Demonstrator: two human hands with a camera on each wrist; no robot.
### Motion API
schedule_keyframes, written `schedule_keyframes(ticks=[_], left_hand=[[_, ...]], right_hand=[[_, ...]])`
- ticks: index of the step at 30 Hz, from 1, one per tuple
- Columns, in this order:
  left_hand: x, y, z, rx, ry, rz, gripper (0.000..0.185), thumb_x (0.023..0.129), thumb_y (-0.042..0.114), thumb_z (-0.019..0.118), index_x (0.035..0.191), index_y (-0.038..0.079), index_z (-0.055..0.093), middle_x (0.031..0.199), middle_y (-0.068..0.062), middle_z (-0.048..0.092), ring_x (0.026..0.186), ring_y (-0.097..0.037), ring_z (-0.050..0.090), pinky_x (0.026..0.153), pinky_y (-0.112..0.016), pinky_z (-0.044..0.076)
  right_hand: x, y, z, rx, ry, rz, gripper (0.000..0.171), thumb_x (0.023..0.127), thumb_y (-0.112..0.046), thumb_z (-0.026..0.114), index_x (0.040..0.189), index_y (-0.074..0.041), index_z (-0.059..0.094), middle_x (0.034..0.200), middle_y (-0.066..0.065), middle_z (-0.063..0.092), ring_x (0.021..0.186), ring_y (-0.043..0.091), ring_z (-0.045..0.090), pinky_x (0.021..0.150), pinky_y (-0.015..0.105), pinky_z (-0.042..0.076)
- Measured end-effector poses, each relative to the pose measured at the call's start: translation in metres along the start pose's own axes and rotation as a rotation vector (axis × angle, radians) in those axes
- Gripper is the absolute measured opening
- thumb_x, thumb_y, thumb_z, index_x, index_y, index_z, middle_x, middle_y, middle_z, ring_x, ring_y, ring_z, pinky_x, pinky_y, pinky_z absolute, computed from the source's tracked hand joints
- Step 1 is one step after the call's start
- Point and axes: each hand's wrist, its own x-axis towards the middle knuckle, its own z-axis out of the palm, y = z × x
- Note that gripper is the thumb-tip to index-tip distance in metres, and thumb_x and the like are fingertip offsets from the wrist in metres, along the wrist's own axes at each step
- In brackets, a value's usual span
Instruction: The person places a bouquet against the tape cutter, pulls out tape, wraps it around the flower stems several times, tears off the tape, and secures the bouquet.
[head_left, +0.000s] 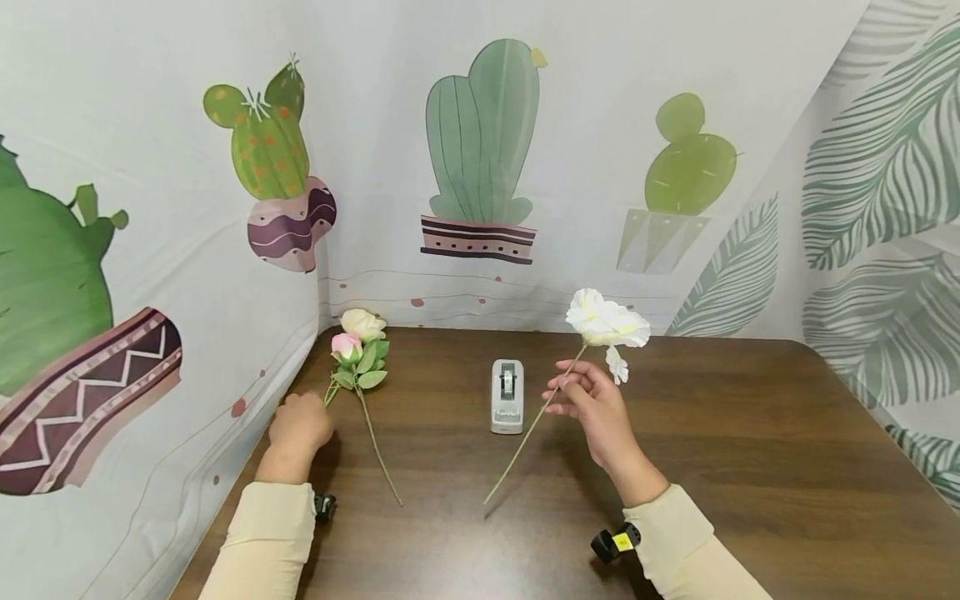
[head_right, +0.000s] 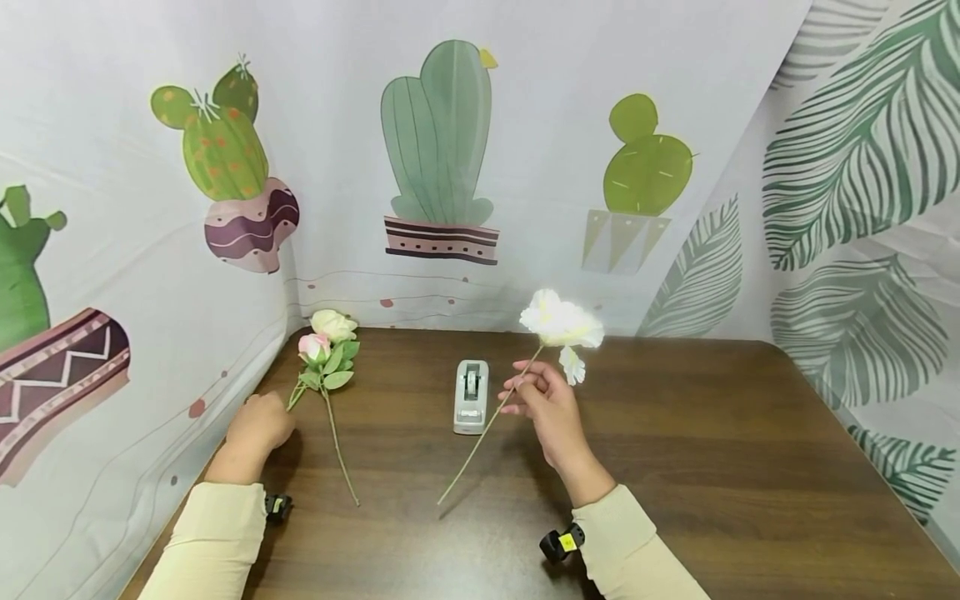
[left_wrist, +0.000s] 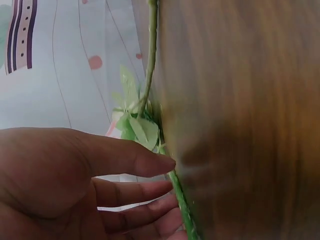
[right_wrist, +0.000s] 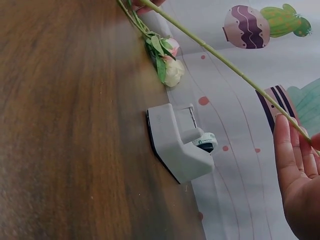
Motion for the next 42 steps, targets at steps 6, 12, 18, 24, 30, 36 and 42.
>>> schedule_keyframes(ticks=[6,12,18,24,30,36,42], left_hand=[[0.002,-0.006,-0.004,0.025,-0.009,0.003,0.032,0.092,0.005,0.047,0.110,-0.015,0.065,0.114,-0.041,0.060,0.101,-0.054,0.062,0.078,-0.062,0.054],[0.003,-0.010,-0.005,0.025,-0.027,-0.001,0.029,0.091,0.003,0.048,0.106,-0.014,0.066,0.112,-0.038,0.064,0.098,-0.050,0.066,0.075,-0.059,0.056],[0.001,-0.012,-0.006,0.024,-0.051,0.018,0.032,0.091,0.013,0.055,0.106,-0.012,0.066,0.110,-0.036,0.065,0.094,-0.046,0.066,0.077,-0.057,0.055],[0.000,-0.013,-0.006,0.004,-0.045,0.047,0.037,0.088,0.024,0.063,0.099,-0.011,0.067,0.100,-0.032,0.067,0.082,-0.038,0.065,0.074,-0.054,0.055],[0.002,-0.011,-0.005,-0.015,-0.056,0.066,0.031,0.088,0.026,0.064,0.082,-0.004,0.065,0.084,-0.023,0.066,0.072,-0.031,0.061,0.068,-0.046,0.053],[0.003,-0.009,-0.006,-0.042,-0.096,0.079,0.032,0.086,0.023,0.064,0.059,0.008,0.055,0.052,-0.002,0.053,0.050,-0.020,0.055,0.057,-0.031,0.045],[0.004,-0.008,-0.007,-0.145,-0.118,0.042,0.027,0.083,0.020,0.065,0.061,0.007,0.058,0.048,0.002,0.051,0.046,-0.014,0.056,0.054,-0.027,0.048]], right_hand=[[0.000,0.001,0.000,-0.005,0.001,0.002,0.024,0.099,-0.003,0.055,0.123,0.001,0.053,0.094,0.005,0.068,0.088,0.027,0.073,0.075,0.037,0.063],[0.000,0.003,0.000,-0.003,0.000,0.006,0.024,0.100,-0.002,0.054,0.124,0.001,0.053,0.098,0.015,0.067,0.087,0.024,0.073,0.075,0.037,0.063],[0.000,0.003,0.001,0.000,0.000,0.008,0.024,0.099,-0.001,0.054,0.124,0.001,0.053,0.098,0.015,0.066,0.087,0.025,0.073,0.074,0.037,0.063],[0.000,0.003,0.001,0.000,-0.001,0.008,0.024,0.099,-0.002,0.055,0.123,0.002,0.054,0.099,0.019,0.065,0.088,0.027,0.073,0.074,0.037,0.063],[0.000,0.002,0.002,0.006,0.001,0.006,0.025,0.099,-0.001,0.054,0.123,0.002,0.053,0.098,0.016,0.066,0.088,0.028,0.073,0.074,0.037,0.063],[0.000,0.001,0.002,0.011,-0.001,0.005,0.024,0.099,-0.001,0.055,0.122,0.002,0.054,0.099,0.019,0.065,0.087,0.025,0.073,0.074,0.037,0.063],[0.000,0.001,0.001,0.006,0.004,0.005,0.023,0.099,-0.001,0.054,0.122,0.001,0.054,0.098,0.018,0.065,0.087,0.025,0.073,0.074,0.037,0.063]])
